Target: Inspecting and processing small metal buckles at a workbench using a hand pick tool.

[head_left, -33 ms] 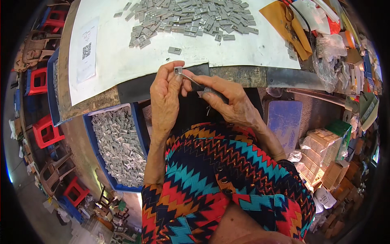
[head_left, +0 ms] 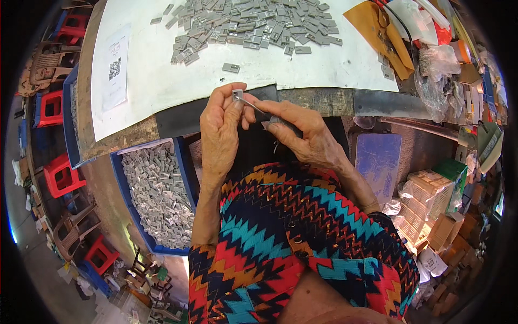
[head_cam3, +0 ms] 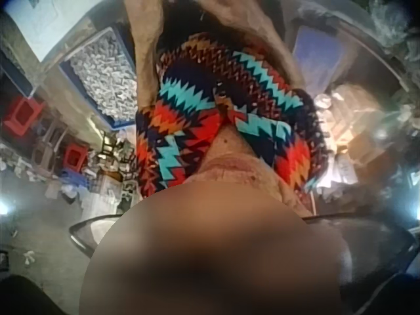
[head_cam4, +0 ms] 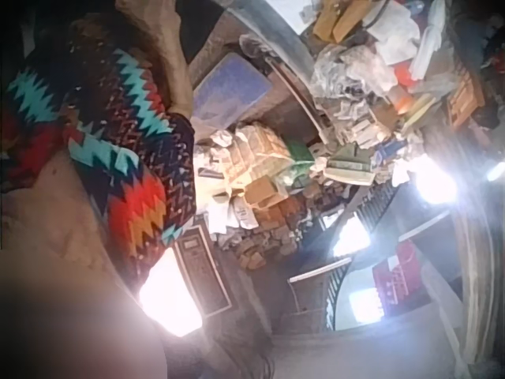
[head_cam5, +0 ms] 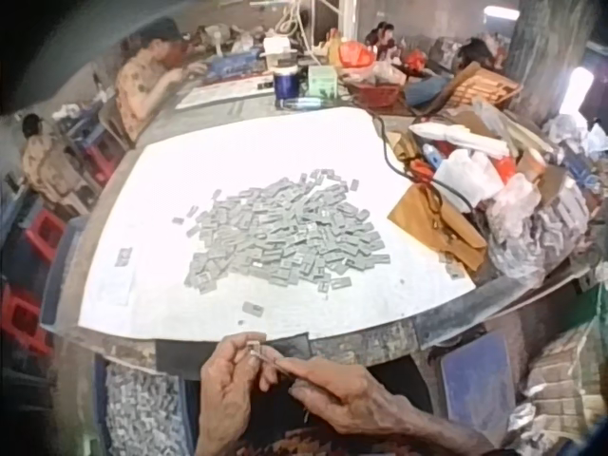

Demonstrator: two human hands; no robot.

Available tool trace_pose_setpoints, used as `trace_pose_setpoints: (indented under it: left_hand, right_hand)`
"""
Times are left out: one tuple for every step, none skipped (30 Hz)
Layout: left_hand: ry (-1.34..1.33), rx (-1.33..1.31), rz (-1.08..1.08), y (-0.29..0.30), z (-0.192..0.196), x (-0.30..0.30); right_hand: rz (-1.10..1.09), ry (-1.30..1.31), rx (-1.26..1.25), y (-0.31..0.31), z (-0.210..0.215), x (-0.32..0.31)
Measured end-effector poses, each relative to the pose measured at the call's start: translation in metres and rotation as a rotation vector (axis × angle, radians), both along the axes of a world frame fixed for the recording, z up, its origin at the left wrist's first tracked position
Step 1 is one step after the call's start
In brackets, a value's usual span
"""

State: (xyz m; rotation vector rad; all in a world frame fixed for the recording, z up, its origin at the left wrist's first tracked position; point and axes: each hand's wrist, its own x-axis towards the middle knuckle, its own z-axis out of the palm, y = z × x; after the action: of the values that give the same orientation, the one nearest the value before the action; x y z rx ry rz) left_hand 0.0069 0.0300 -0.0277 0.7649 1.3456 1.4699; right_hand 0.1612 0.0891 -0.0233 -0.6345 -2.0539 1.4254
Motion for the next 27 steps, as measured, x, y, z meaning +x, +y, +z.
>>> trace_pose_setpoints:
  left_hand:
    - [0.001,0.0,-0.001,0.0006,0.0,0.0005]
    - [0.03,-0.007,-0.022,0.0012,-0.0002,0.0006]
    - [0.059,-0.018,-0.044,0.0005,-0.0002,0.0006]
    - [0.06,-0.02,-0.046,0.0007,-0.0001,0.0021]
    - [0.085,-0.011,-0.036,0.0013,0.0002,0.0043]
    - [0.109,-0.001,-0.027,0.0024,0.0001,0.0061]
    - [0.109,-0.003,-0.03,0.0029,0.0,0.0068]
    - [0.109,-0.006,-0.027,0.0032,0.0,0.0073]
    - [0.11,-0.009,-0.024,0.0034,0.0004,0.0071]
    - [0.111,-0.01,-0.026,0.0033,0.0004,0.0066]
    - [0.14,-0.011,-0.033,0.0028,0.0003,0.006]
    - [0.168,-0.012,-0.039,0.0025,0.0001,0.006]
    - [0.167,-0.012,-0.039,0.0028,0.001,0.0065]
    - [0.194,-0.01,-0.027,0.0035,0.0027,0.0072]
    - [0.221,-0.009,-0.016,0.0036,0.0037,0.0082]
    - [0.22,-0.01,-0.015,0.0039,0.0037,0.0092]
    - [0.186,0.003,-0.011,0.0046,0.0034,0.0103]
    - [0.153,0.016,-0.007,0.0049,0.0029,0.0104]
    - [0.153,0.015,-0.006,0.0041,0.0018,0.0091]
    - [0.131,0.011,-0.025,0.0028,0.0001,0.0068]
    - [0.109,0.007,-0.046,0.0021,-0.0007,0.0056]
    - [0.108,0.007,-0.045,0.0023,0.0,0.006]
    - [0.103,0.005,-0.038,0.0028,0.0013,0.0068]
    - [0.098,0.003,-0.031,0.0028,0.002,0.0073]
    - [0.097,0.002,-0.031,0.0026,0.0016,0.0071]
    - [0.11,0.001,-0.031,0.0025,0.001,0.0068]
    - [0.122,-0.001,-0.031,0.0024,0.0006,0.0066]
  right_hand:
    - [0.003,-0.008,-0.022,0.0006,-0.0003,0.0003]
    - [0.006,-0.016,-0.044,0.0013,-0.0008,0.001]
    - [0.004,-0.014,-0.047,0.001,-0.0021,0.0017]
    - [-0.008,-0.01,-0.032,0.0011,-0.004,0.0025]
    - [-0.02,-0.006,-0.018,0.001,-0.0054,0.0032]
    - [-0.023,-0.005,-0.02,0.0011,-0.0063,0.0038]
    - [-0.025,0.014,-0.017,0.001,-0.007,0.0041]
    - [-0.028,0.034,-0.014,0.001,-0.0075,0.0047]
    - [-0.03,0.035,-0.015,0.0011,-0.0076,0.0053]
    - [-0.031,0.024,-0.01,0.0012,-0.0075,0.006]
    - [-0.031,0.012,-0.005,0.0012,-0.0074,0.0066]
    - [-0.032,0.012,-0.005,0.0012,-0.0072,0.0072]
    - [-0.029,-0.004,-0.006,0.0013,-0.0068,0.0076]
    - [-0.026,-0.021,-0.006,0.0013,-0.0066,0.0079]
    - [-0.025,-0.022,-0.007,0.001,-0.0074,0.0082]
    - [-0.034,-0.006,0.013,0.0006,-0.0087,0.0084]
    - [-0.043,0.009,0.033,0.0003,-0.0095,0.0087]
    - [-0.042,0.009,0.032,0.0002,-0.0092,0.0086]
    - [-0.038,0.01,0.034,0.0004,-0.0083,0.0087]
    - [-0.033,0.012,0.036,0.0004,-0.0078,0.0087]
    - [-0.033,0.011,0.036,0.0004,-0.0075,0.0084]
    - [-0.028,0.027,0.022,0.0004,-0.0074,0.0079]
    - [-0.023,0.044,0.009,0.0004,-0.0074,0.0075]
    - [-0.023,0.043,0.008,0.0002,-0.0069,0.0071]
    - [-0.027,0.029,0.0,0.0001,-0.0064,0.0066]
    - [-0.031,0.015,-0.008,-0.0001,-0.0062,0.0063]
    - [-0.03,0.014,-0.008,-0.0002,-0.0065,0.0062]
